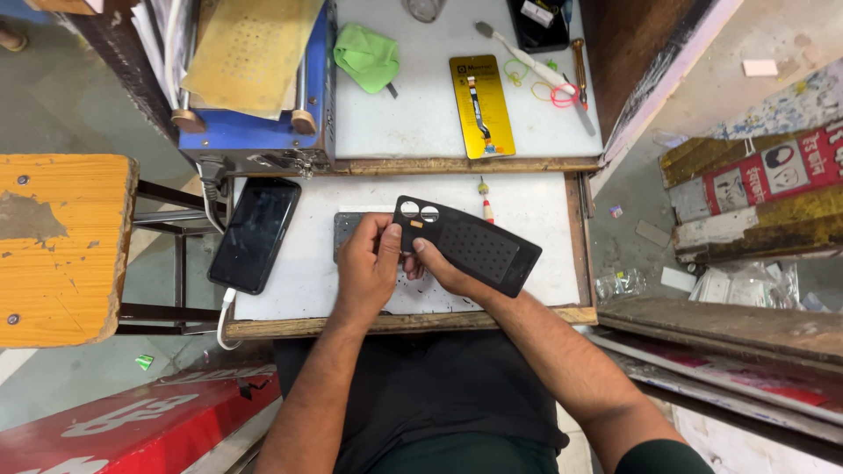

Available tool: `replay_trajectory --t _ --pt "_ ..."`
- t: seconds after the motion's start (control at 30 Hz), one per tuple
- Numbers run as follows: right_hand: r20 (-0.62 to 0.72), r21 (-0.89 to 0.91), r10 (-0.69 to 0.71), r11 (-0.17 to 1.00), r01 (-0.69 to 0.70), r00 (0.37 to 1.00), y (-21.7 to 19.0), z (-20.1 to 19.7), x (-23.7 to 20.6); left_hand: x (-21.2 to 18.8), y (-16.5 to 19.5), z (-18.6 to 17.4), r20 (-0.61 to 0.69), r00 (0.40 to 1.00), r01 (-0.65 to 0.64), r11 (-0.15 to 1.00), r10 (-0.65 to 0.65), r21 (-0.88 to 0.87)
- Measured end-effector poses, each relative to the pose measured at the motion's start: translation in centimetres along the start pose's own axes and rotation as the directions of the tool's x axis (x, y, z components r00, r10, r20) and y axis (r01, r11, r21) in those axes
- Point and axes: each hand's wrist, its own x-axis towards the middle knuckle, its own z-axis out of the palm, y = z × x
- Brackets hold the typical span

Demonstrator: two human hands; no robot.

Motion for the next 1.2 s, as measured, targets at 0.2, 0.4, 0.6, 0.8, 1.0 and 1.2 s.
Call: replay_trajectory --t 0.2,0.4,0.6,0.8,1.0,1.2 --pt "0.042 -0.008 0.005 1.000 -0.004 0.999 -0.4 0.0 -0.2 2.1 -1.8 0.7 -0.047 0.999 0.031 0.987 -0.024 0.161" --pt "0.058 0.241 0.073 0.967 -0.085 0.996 0.8 -0.2 0.3 2.1 -0.7 -0.4 0.061 0.994 0.087 0.996 -0.087 0.016" --pt "0.052 0.096 0.024 0.995 -0.029 0.998 0.3 -0.2 0.2 0.6 0.4 -1.0 0.101 0.991 0.104 0.983 -0.090 -0.149" --pt "0.024 -0.008 0.052 0.999 -0.051 0.998 1.3 -0.3 0.3 2.0 -0.7 0.3 -0.041 0.992 0.122 0.990 -0.120 0.064" --pt "0.089 0.342 0.086 0.933 -0.112 0.992 3.6 -0.1 1.9 2.4 0.0 0.2 0.025 0.994 0.108 0.994 -0.109 0.036" --pt "0.041 0.067 0.022 0.997 -0.025 0.999 1.9 -0.2 0.8 1.5 0.3 -0.2 0.029 0.994 0.109 0.978 -0.105 -0.177"
